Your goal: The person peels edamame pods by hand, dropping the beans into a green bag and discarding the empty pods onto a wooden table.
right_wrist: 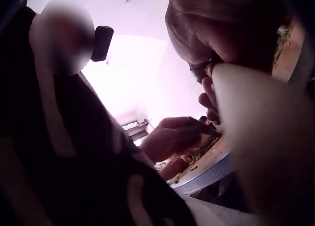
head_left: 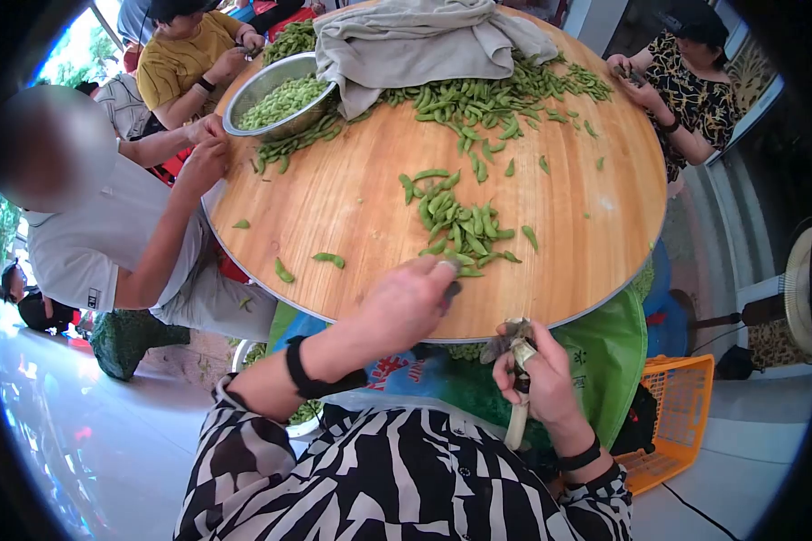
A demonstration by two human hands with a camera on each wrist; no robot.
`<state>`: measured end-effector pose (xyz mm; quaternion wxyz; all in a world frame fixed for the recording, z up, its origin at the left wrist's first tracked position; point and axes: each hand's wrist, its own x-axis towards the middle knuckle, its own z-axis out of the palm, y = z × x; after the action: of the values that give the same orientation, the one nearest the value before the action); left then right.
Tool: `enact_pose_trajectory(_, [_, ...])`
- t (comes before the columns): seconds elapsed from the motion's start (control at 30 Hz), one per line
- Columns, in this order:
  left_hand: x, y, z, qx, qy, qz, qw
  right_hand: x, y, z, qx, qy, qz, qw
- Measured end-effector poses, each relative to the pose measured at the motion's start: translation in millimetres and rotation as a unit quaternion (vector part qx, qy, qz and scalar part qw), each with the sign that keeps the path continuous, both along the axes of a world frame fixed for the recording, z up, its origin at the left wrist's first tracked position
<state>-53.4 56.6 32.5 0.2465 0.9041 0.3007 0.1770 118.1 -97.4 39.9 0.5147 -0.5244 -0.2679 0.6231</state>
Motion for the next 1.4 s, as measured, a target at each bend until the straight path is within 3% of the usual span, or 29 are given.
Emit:
enact_pose_trajectory(0.13, [24.7,-3.8,-13.7,0.045,0.026,0.014,0.999,-0.9,-9.6,-8.3,0.009,0.035,-0.014,0.999])
enact_pose_trajectory(0.33, [18.1,-9.1,-22.4,0.126,0.006,-0.013,0.992,-5.3,-10.0,-12.3,0.009,0.044,-0.019,0.999])
enact_pose_trajectory(0.47, [22.8,-8.9,-22.0,0.092,-0.033,0.014,0.995,-3.8,-5.6,-12.7,0.008,0.028,-0.016,0.999])
enact_pose_trajectory(0.53, [26.1,-9.3,-13.3,-0.014,0.033,0.051,0.998,-4.3,-5.1,-11.7,0.006,0.008,-0.007,1.0])
enact_pose_trajectory(0.63, [26.4,-7.3,-15.7,0.071,0.025,-0.014,0.997,-4.0,-5.8,-14.9,0.023,-0.013,-0.001,1.0])
enact_pose_trajectory(0.87, [18.2,-7.0,-31.2,0.083,-0.021,0.003,0.996,-2.5,-8.2,-17.6,0.019,0.016,-0.009,1.0])
enact_pose_trajectory(0.97, [18.4,-3.9,-29.4,0.038,-0.085,0.025,0.995,-2.7,-5.2,-20.1,0.025,0.021,-0.019,0.999])
enact_pose_trajectory(1.0, [17.4,-7.6,-19.0,-0.164,-0.119,0.053,0.978,-4.2,-3.4,-18.6,0.024,0.015,-0.023,0.999])
enact_pose_trajectory(1.03, [16.5,-11.0,-13.2,-0.359,-0.147,0.079,0.918,-5.4,-2.0,-17.5,0.023,0.009,-0.027,0.999])
enact_pose_trajectory(1.07, [15.9,-13.1,-13.2,-0.361,-0.147,0.077,0.918,-5.7,-0.4,-17.0,0.022,0.008,-0.029,0.999])
enact_pose_trajectory(1.13, [14.6,-16.8,-13.2,-0.486,-0.24,0.02,0.84,-6.5,3.1,-16.7,0.032,0.021,-0.041,0.998])
enact_pose_trajectory(1.4, [15.3,-26.1,-5.0,-0.545,-0.285,0.027,0.788,-10.8,5.1,-11.0,0.089,0.058,0.006,0.994])
